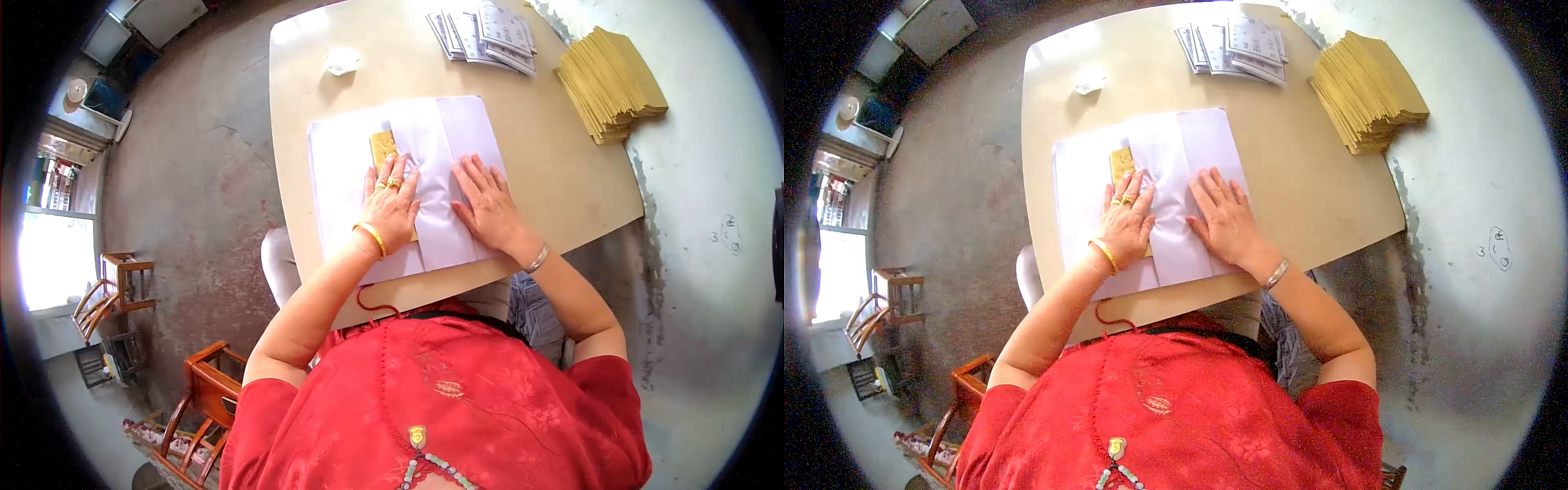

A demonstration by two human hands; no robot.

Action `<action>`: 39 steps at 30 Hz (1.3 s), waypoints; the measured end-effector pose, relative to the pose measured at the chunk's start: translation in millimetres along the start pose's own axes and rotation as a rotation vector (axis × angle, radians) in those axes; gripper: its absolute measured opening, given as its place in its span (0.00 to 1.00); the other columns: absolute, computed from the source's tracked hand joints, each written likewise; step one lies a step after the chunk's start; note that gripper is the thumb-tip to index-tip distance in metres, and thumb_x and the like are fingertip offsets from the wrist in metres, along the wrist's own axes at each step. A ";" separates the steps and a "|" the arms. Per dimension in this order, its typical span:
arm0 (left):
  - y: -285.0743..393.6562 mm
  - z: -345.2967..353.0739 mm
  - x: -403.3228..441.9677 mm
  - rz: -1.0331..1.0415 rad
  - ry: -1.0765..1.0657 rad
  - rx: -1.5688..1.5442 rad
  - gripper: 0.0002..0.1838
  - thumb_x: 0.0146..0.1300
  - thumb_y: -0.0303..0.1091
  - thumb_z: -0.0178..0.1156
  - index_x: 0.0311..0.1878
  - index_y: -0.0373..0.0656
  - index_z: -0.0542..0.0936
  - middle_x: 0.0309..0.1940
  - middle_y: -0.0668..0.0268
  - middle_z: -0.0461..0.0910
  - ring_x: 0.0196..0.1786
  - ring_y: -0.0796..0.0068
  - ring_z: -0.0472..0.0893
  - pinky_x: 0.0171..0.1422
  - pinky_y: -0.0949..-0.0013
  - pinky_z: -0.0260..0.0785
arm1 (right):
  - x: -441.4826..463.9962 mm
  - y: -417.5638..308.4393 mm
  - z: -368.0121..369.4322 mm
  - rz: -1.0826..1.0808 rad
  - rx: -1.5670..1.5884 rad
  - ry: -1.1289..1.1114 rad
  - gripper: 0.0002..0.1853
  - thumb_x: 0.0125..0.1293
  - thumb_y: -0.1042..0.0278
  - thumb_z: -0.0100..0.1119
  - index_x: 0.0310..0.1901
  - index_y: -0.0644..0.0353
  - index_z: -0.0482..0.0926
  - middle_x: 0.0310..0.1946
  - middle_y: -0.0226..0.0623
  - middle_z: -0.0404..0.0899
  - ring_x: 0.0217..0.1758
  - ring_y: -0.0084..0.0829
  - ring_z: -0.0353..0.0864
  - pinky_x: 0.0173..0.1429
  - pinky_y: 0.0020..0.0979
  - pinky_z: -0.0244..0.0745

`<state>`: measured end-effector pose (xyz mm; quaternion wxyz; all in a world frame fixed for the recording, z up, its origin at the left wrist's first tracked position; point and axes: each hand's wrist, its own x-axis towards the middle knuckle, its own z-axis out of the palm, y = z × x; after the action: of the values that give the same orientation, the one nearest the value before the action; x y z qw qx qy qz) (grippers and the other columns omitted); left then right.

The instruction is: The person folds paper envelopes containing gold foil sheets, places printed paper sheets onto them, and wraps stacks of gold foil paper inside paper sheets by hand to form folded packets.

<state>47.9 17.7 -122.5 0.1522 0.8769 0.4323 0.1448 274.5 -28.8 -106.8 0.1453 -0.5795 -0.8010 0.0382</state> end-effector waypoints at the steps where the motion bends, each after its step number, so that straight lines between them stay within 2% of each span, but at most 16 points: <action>1: 0.2 0.4 -0.1 0.002 0.002 0.002 0.31 0.67 0.39 0.53 0.72 0.41 0.63 0.77 0.52 0.51 0.80 0.52 0.47 0.80 0.41 0.35 | -4.7 -0.2 -3.4 -0.009 0.022 -0.037 0.33 0.72 0.47 0.50 0.73 0.57 0.61 0.74 0.46 0.58 0.79 0.45 0.51 0.78 0.50 0.47; 4: -1.3 1.3 0.3 -0.006 -0.028 0.017 0.33 0.67 0.41 0.54 0.73 0.43 0.62 0.78 0.51 0.50 0.81 0.51 0.46 0.81 0.43 0.34 | -4.5 5.4 -3.7 -0.013 0.037 -0.051 0.34 0.72 0.46 0.50 0.72 0.57 0.62 0.74 0.44 0.58 0.80 0.42 0.51 0.79 0.48 0.45; 6: -5.6 -4.3 -0.6 0.036 -0.056 -0.058 0.38 0.62 0.43 0.59 0.74 0.44 0.61 0.78 0.51 0.48 0.81 0.49 0.44 0.81 0.44 0.32 | -6.5 5.3 -0.3 -0.014 -0.008 -0.047 0.34 0.72 0.46 0.51 0.72 0.57 0.62 0.74 0.43 0.58 0.80 0.41 0.50 0.79 0.48 0.45; 10: -14.1 -37.3 -0.8 0.149 -0.280 -0.099 0.51 0.52 0.50 0.67 0.78 0.48 0.54 0.79 0.49 0.44 0.81 0.47 0.41 0.82 0.45 0.29 | -5.5 2.7 -1.4 -0.007 -0.045 -0.053 0.34 0.72 0.48 0.51 0.73 0.57 0.62 0.75 0.43 0.58 0.80 0.40 0.49 0.79 0.47 0.44; 11: -16.6 -39.5 0.4 0.168 -0.315 -0.113 0.58 0.46 0.53 0.70 0.79 0.50 0.51 0.79 0.48 0.42 0.81 0.46 0.39 0.82 0.45 0.27 | -5.9 2.4 -1.3 -0.005 -0.042 -0.050 0.33 0.72 0.48 0.51 0.73 0.57 0.61 0.75 0.42 0.58 0.80 0.40 0.49 0.79 0.47 0.44; 17: -11.1 -42.2 1.7 0.161 -0.336 -0.052 0.57 0.46 0.53 0.70 0.79 0.51 0.53 0.79 0.47 0.40 0.81 0.45 0.38 0.81 0.45 0.27 | -6.3 4.1 1.1 -0.013 -0.043 -0.027 0.33 0.71 0.49 0.52 0.73 0.57 0.61 0.75 0.43 0.57 0.80 0.41 0.49 0.79 0.48 0.44; 26: -1.3 -43.8 0.8 0.169 -0.303 -0.035 0.51 0.47 0.52 0.69 0.77 0.54 0.59 0.79 0.46 0.39 0.81 0.42 0.38 0.78 0.34 0.31 | -7.1 1.2 -0.3 -0.016 -0.027 -0.002 0.31 0.71 0.49 0.52 0.72 0.52 0.64 0.74 0.44 0.59 0.80 0.41 0.51 0.79 0.48 0.44; 39: -3.0 -39.2 -0.5 0.179 -0.274 -0.031 0.50 0.47 0.48 0.66 0.76 0.54 0.60 0.79 0.47 0.37 0.81 0.43 0.36 0.77 0.31 0.31 | -6.6 -2.3 -5.4 -0.017 -0.017 -0.013 0.33 0.71 0.43 0.51 0.72 0.49 0.65 0.74 0.45 0.59 0.80 0.42 0.52 0.79 0.48 0.45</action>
<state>30.4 24.6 -88.0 0.2095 0.9211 0.3252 0.0434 275.7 -36.3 -102.4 0.1355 -0.5734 -0.8073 0.0338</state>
